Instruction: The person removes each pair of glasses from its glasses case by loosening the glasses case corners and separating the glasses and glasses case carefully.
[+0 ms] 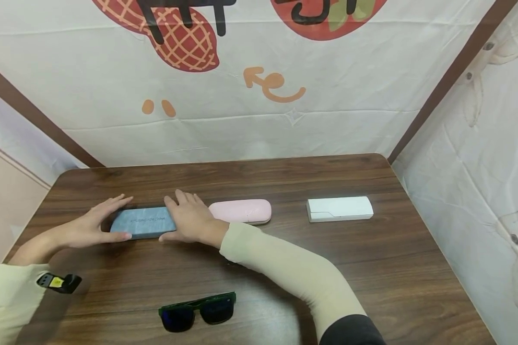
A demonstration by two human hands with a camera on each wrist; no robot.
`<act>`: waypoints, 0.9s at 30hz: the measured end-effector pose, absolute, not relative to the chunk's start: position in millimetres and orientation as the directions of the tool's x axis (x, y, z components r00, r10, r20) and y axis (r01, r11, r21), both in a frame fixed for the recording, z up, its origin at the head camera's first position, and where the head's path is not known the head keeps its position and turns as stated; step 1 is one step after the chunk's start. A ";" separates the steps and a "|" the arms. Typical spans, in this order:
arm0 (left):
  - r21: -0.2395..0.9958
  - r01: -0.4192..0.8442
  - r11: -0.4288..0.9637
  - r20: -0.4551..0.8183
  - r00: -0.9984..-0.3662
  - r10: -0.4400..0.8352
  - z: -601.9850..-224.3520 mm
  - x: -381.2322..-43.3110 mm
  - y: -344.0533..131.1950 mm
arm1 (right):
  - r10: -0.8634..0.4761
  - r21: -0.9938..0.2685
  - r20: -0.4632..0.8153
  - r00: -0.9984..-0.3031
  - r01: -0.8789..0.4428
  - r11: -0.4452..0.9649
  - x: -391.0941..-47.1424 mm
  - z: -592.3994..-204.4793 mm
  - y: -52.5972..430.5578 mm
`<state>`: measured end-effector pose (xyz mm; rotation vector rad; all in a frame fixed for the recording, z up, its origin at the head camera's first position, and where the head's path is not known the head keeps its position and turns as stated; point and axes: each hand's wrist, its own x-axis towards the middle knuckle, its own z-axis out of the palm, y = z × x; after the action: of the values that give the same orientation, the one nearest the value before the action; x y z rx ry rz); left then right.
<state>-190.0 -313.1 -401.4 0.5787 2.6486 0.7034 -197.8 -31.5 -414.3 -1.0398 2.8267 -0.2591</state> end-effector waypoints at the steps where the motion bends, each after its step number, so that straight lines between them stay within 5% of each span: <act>1: 0.515 0.293 0.806 -0.220 -0.863 0.454 -400.3 -189.0 -312.0 | -0.651 -0.184 -0.047 -0.758 -0.634 0.752 -197.6 -414.0 -31.0; 14: 0.407 0.308 0.860 -0.230 -0.876 0.423 -395.0 -177.5 -291.3 | -0.627 -0.062 -0.078 -0.775 -0.624 0.779 -197.1 -416.0 -25.9; 27: 0.401 0.317 0.859 -0.228 -0.874 0.429 -392.2 -174.3 -282.1 | -0.603 -0.072 -0.057 -0.796 -0.599 0.798 -199.8 -414.7 -4.5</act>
<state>-174.3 -282.1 -392.2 0.5617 2.7231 0.5110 -199.8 -4.5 -414.7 -0.9723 2.9054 -0.0765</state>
